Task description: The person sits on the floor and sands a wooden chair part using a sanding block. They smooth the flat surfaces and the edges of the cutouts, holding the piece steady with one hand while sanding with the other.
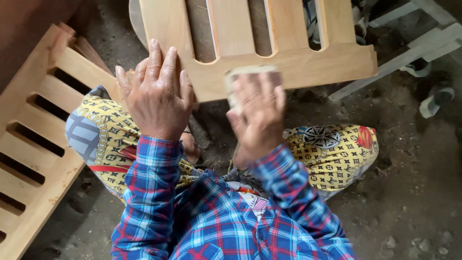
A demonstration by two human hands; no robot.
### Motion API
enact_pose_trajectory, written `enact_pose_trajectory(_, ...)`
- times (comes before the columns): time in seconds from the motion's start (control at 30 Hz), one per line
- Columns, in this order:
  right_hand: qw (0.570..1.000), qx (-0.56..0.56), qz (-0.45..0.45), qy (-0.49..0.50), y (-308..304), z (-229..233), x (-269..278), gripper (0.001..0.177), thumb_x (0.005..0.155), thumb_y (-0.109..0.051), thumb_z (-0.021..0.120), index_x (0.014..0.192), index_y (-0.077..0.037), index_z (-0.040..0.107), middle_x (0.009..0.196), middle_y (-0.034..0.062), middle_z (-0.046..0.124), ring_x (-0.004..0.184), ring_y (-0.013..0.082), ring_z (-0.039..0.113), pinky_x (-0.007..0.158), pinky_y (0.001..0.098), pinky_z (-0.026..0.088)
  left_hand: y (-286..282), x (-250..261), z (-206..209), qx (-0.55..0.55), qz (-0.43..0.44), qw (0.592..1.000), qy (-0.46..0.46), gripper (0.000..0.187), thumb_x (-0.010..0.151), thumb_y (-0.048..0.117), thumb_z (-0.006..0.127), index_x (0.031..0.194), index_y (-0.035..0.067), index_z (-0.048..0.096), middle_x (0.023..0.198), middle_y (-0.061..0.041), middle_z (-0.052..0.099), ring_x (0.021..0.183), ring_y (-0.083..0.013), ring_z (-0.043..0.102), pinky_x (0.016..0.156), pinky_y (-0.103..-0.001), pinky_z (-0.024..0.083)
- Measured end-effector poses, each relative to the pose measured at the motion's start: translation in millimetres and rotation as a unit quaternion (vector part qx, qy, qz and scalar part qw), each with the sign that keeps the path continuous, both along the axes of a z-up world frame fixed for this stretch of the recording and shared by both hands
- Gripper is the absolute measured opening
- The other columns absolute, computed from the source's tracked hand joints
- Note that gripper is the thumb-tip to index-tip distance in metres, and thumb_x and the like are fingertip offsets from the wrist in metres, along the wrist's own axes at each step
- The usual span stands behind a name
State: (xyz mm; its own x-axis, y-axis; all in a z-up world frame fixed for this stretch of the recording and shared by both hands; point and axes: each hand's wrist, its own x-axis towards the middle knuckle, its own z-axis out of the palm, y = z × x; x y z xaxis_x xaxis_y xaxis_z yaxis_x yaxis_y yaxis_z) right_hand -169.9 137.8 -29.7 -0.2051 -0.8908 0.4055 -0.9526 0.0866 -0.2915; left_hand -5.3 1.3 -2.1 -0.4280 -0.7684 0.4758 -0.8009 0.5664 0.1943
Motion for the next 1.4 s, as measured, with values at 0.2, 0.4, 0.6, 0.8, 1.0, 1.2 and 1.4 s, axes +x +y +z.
enact_pose_trajectory(0.2, 0.996, -0.077, -0.002, 0.037, 12, 21, -105, 0.038, 0.108, -0.026, 0.053, 0.134, -0.003, 0.069, 0.138, 0.0168, 0.066, 0.129, 0.0413, 0.059, 0.103, 0.0593, 0.043, 1, 1, 1, 0.011, 0.006, 1.0, 0.0, 0.039, 0.098, 0.03, 0.066, 0.134, 0.017, 0.071, 0.148, -0.011, 0.059, 0.114, -0.0285, 0.066, 0.103, -0.066, 0.038)
enact_pose_trajectory(0.4, 0.969, -0.01, -0.206, 0.134, 63, -41, -238, 0.039, 0.109, -0.021, 0.061, 0.137, 0.004, 0.071, 0.144, 0.0195, 0.061, 0.13, 0.0472, 0.047, 0.092, 0.0643, 0.047, -1, 1, 1, 0.015, 0.008, 1.0, 0.012, 0.039, 0.096, 0.03, 0.07, 0.133, 0.017, 0.073, 0.146, -0.012, 0.06, 0.113, -0.0281, 0.065, 0.104, -0.065, 0.039)
enact_pose_trajectory(0.6, 0.998, 0.004, -0.067, 0.018, 13, 8, -20, 0.061, 0.095, -0.032, 0.055, 0.15, -0.007, 0.053, 0.153, 0.0141, 0.053, 0.145, 0.0408, 0.044, 0.107, 0.0598, 0.035, 1, -1, -2, 0.008, 0.016, 1.0, 0.005, 0.042, 0.096, 0.029, 0.071, 0.135, 0.016, 0.073, 0.147, -0.01, 0.059, 0.115, -0.0285, 0.064, 0.106, -0.063, 0.038)
enact_pose_trajectory(0.8, 0.995, -0.084, 0.056, -0.023, -5, 70, -39, 0.047, 0.103, -0.033, 0.046, 0.114, 0.005, 0.072, 0.107, 0.0238, 0.068, 0.083, 0.039, 0.063, 0.068, 0.0527, 0.048, 0, 2, -1, 0.017, 0.005, 1.0, 0.001, 0.042, 0.097, 0.032, 0.068, 0.135, 0.016, 0.071, 0.147, -0.012, 0.058, 0.115, -0.0288, 0.064, 0.105, -0.063, 0.039)
enact_pose_trajectory(1.0, 0.978, -0.036, -0.102, 0.176, 60, -20, -237, 0.036, 0.119, -0.022, 0.058, 0.135, 0.004, 0.076, 0.137, 0.0216, 0.07, 0.12, 0.0394, 0.058, 0.1, 0.0509, 0.047, 0, 3, -3, 0.023, -0.002, 1.0, 0.021, 0.041, 0.098, 0.031, 0.066, 0.135, 0.014, 0.069, 0.146, -0.013, 0.06, 0.119, -0.0288, 0.063, 0.106, -0.064, 0.037)
enact_pose_trajectory(1.2, 0.995, -0.07, -0.045, -0.049, -11, 49, -57, 0.03, 0.112, -0.018, 0.056, 0.123, 0.007, 0.07, 0.099, 0.0191, 0.062, 0.081, 0.0322, 0.06, 0.077, 0.0453, 0.055, 0, 0, -4, 0.021, 0.013, 1.0, 0.016, 0.042, 0.096, 0.031, 0.066, 0.135, 0.017, 0.069, 0.147, -0.009, 0.059, 0.118, -0.0267, 0.062, 0.109, -0.063, 0.035)
enact_pose_trajectory(1.4, 0.999, -0.013, 0.025, 0.018, -28, 27, 7, 0.041, 0.099, -0.04, 0.068, 0.134, -0.019, 0.069, 0.14, 0.0051, 0.059, 0.121, 0.0311, 0.054, 0.103, 0.0487, 0.034, 1, 1, 3, 0.005, 0.006, 1.0, 0.024, 0.04, 0.095, 0.028, 0.063, 0.132, 0.015, 0.071, 0.144, -0.012, 0.062, 0.117, -0.0278, 0.064, 0.108, -0.063, 0.032)
